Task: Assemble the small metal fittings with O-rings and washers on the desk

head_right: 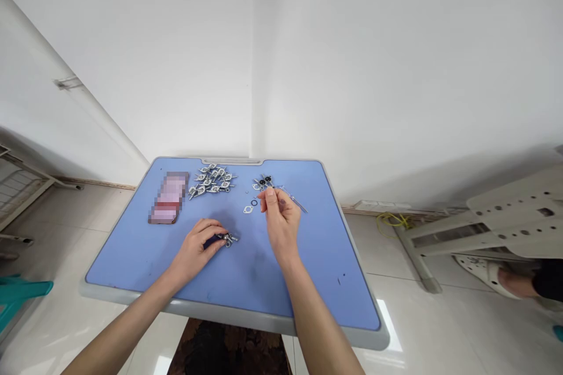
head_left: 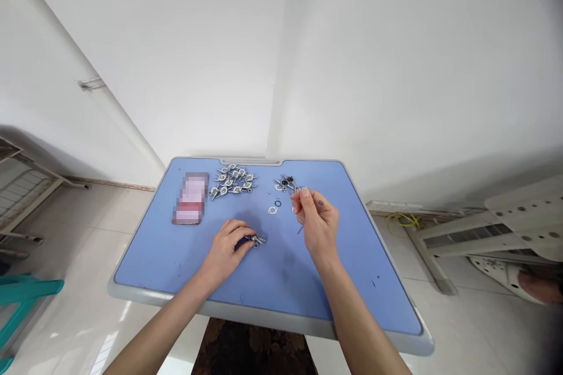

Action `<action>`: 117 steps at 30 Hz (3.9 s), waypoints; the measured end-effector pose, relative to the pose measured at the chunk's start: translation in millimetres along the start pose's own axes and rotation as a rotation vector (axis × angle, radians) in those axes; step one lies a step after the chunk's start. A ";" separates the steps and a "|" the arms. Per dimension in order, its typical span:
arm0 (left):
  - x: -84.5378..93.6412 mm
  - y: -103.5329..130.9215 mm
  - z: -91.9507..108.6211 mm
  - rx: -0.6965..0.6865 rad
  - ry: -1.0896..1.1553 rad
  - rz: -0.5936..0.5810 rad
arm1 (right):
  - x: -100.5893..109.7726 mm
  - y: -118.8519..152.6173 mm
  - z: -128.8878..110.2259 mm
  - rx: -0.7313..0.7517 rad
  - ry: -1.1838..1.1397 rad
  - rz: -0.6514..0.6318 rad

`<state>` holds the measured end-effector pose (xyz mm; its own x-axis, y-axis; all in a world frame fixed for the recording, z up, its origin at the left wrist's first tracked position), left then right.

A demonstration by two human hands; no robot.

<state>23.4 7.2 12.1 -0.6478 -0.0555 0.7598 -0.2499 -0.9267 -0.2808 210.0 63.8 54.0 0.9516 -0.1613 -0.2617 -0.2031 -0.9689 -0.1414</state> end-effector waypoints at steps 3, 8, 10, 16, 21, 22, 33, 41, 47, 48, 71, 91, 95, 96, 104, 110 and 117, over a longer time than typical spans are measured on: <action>2.3 1.5 2.0 0.023 -0.023 0.006 | -0.4 5.5 -6.9 0.009 0.077 -0.046; 0.6 3.5 2.4 0.059 -0.101 -0.030 | -7.7 15.5 -15.9 -0.002 0.422 -0.360; -1.3 3.7 3.1 0.060 -0.102 -0.060 | -16.2 24.0 -9.2 -0.056 0.620 -0.605; -2.3 3.7 6.0 0.076 -0.088 -0.099 | -30.2 43.1 14.9 -0.052 0.929 -0.880; -3.0 3.1 6.9 0.082 -0.074 -0.109 | -34.1 49.2 25.7 0.063 1.016 -0.926; -3.0 2.9 6.7 0.083 -0.071 -0.106 | -34.1 49.2 26.5 0.085 1.025 -0.928; -5.3 0.6 4.7 0.109 -0.016 -0.137 | -40.5 52.7 23.3 0.305 1.046 -0.971; -4.4 -2.3 5.9 0.133 -0.015 -0.161 | -43.0 53.2 22.3 0.307 1.058 -0.987; -3.2 -2.0 5.8 0.109 -0.019 -0.153 | -41.6 53.8 23.8 0.219 1.075 -0.987; -2.9 -1.9 5.6 0.111 -0.023 -0.153 | -41.4 53.5 23.8 0.215 1.079 -0.983; -2.6 -1.6 3.9 0.113 -0.024 -0.169 | -41.1 49.7 24.2 0.131 0.971 -0.999; -0.8 -2.0 3.3 0.107 -0.024 -0.176 | -27.3 29.0 31.3 -0.202 0.744 -0.814; -1.1 -1.8 2.3 0.106 -0.027 -0.170 | -24.4 27.7 35.6 -0.283 0.703 -0.810; -1.3 -1.8 2.0 0.104 -0.025 -0.169 | -24.4 27.7 36.1 -0.300 0.691 -0.812; -1.9 -2.2 1.8 0.082 -0.032 -0.168 | -22.6 25.4 42.9 -0.476 0.483 -0.762; -2.2 -2.6 1.2 0.082 -0.044 -0.175 | -20.9 22.3 48.5 -0.523 0.462 -0.714; -2.5 -2.9 -0.6 0.087 -0.037 -0.172 | -25.3 23.2 50.3 -0.520 0.475 -0.720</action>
<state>25.3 10.2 10.6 -0.5732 0.0943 0.8140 -0.2903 -0.9523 -0.0940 169.6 54.9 9.4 0.8243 0.5471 0.1459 0.4747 -0.8082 0.3485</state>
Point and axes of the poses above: each hand's wrist, its own y-axis away from the middle knuckle, its own x-axis out of the back of the hand, z = x × y, the point moved 6 cm from there along -y, towards the middle knuckle, and after that the axes turned 8 degrees about -y, right-handed, at the moved point
